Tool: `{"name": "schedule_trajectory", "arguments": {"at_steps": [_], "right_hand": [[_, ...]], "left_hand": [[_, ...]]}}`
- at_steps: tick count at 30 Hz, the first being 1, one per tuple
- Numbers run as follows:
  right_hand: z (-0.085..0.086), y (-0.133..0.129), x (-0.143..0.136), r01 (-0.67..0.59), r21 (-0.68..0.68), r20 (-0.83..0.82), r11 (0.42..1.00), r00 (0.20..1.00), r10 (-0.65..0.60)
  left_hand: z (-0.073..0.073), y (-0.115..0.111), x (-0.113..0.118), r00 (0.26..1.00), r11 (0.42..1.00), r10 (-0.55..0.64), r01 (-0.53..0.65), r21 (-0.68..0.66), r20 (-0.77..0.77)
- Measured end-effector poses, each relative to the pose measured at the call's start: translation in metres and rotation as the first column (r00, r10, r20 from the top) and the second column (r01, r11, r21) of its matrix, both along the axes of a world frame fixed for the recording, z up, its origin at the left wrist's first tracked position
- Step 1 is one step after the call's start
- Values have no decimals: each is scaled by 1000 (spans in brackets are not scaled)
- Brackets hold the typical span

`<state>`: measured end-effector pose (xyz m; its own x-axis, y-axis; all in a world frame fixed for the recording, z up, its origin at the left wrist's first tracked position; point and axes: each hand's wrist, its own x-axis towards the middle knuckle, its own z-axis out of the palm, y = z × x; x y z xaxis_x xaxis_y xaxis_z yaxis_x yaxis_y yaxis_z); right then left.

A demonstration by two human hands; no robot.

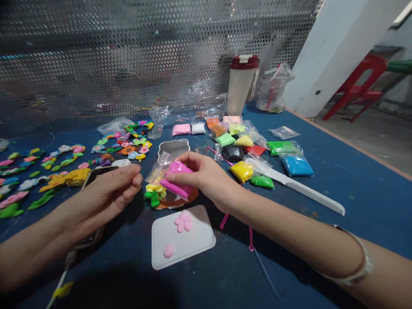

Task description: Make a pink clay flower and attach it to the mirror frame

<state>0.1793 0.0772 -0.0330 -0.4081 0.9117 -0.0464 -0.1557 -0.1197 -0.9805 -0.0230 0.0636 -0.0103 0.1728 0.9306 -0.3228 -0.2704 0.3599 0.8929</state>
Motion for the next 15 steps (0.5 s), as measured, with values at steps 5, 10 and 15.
{"name": "schedule_trajectory", "arguments": {"at_steps": [5, 10, 15], "right_hand": [[2, -2, 0, 5, 13, -59, 1000, 998, -4], [3, -4, -1, -70, 5, -44, 998, 997, 70], [1, -3, 0, -25, -34, -70, 999, 997, 22]], "left_hand": [[1, -3, 0, 996, 996, -68, 72, 59, -65], [2, -4, 0, 992, 985, -63, 80, 151, -110], [-3, -3, -1, 991, 979, -58, 80, 185, -120]]}}
